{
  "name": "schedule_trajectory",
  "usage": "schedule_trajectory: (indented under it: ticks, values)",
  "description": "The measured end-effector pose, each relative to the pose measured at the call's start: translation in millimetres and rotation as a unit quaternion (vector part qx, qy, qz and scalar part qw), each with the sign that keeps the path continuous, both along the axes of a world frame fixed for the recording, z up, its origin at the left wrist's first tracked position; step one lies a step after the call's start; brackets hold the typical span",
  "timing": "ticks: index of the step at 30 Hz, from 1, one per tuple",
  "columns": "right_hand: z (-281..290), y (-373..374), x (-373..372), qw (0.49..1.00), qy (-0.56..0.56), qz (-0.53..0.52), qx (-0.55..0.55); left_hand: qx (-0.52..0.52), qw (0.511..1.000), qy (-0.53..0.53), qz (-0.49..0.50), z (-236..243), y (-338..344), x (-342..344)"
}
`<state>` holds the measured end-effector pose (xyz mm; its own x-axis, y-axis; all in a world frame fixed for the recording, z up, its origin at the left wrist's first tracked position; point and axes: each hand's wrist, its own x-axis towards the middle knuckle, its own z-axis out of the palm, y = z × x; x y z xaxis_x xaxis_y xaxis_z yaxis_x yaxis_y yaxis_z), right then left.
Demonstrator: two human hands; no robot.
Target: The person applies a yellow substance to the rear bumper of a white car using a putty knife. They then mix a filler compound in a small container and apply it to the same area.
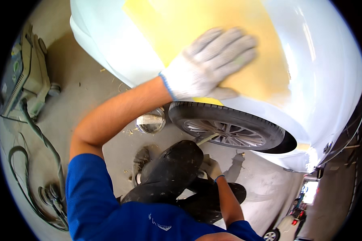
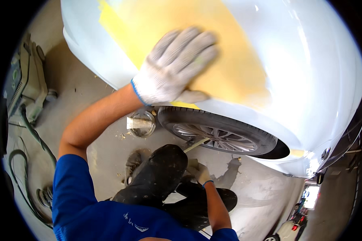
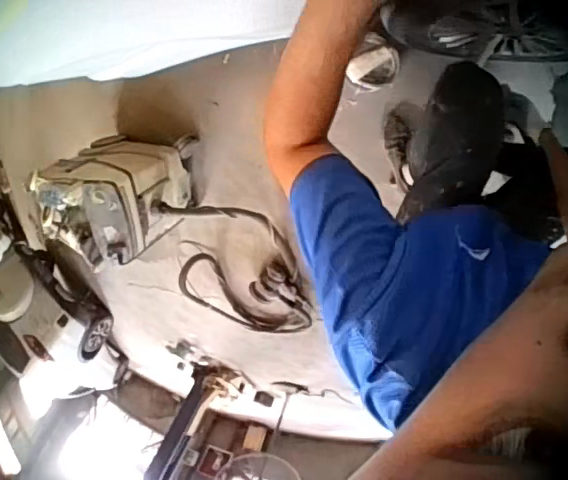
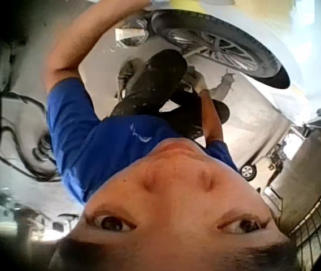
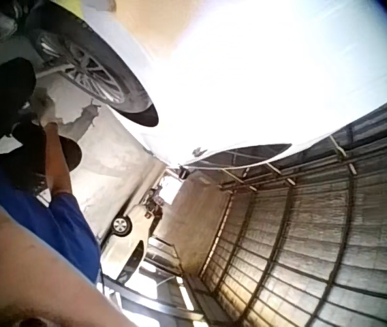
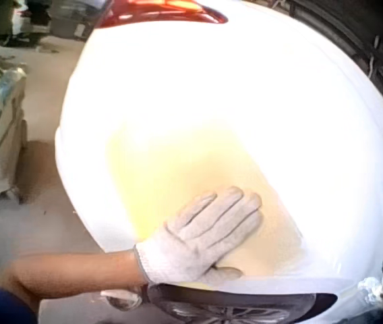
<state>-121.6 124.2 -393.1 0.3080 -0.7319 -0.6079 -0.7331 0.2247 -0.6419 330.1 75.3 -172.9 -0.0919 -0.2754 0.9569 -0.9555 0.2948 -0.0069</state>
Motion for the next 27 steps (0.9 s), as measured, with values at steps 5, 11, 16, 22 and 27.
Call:
schedule_trajectory:
  ticks: [5, 11, 16, 22, 27]
  values:
    - [2.8, -0.4, 10.0, 0.999, 0.019, 0.021, -0.017, 0.075, 0.997, 0.015, -0.005, -76.3, 21.5, 10.7]
    - [12.8, 5.0, 11.6, 0.997, -0.017, 0.049, -0.055, 0.075, 0.997, -0.015, 0.018, -59.0, 32.0, 9.3]
    - [21.8, 6.4, 26.1, 0.995, 0.033, 0.087, -0.042, -0.020, 0.998, -0.042, -0.042, 37.4, -12.6, -46.2]
    - [12.0, 10.7, 14.1, 0.996, 0.031, 0.052, -0.066, 0.025, 0.995, -0.079, -0.057, 0.0, -1.6, -37.3]
    - [-8.5, 7.7, -2.9, 0.990, 0.063, 0.073, -0.101, 0.113, 0.990, -0.084, -0.010, -78.8, 28.4, -13.6]
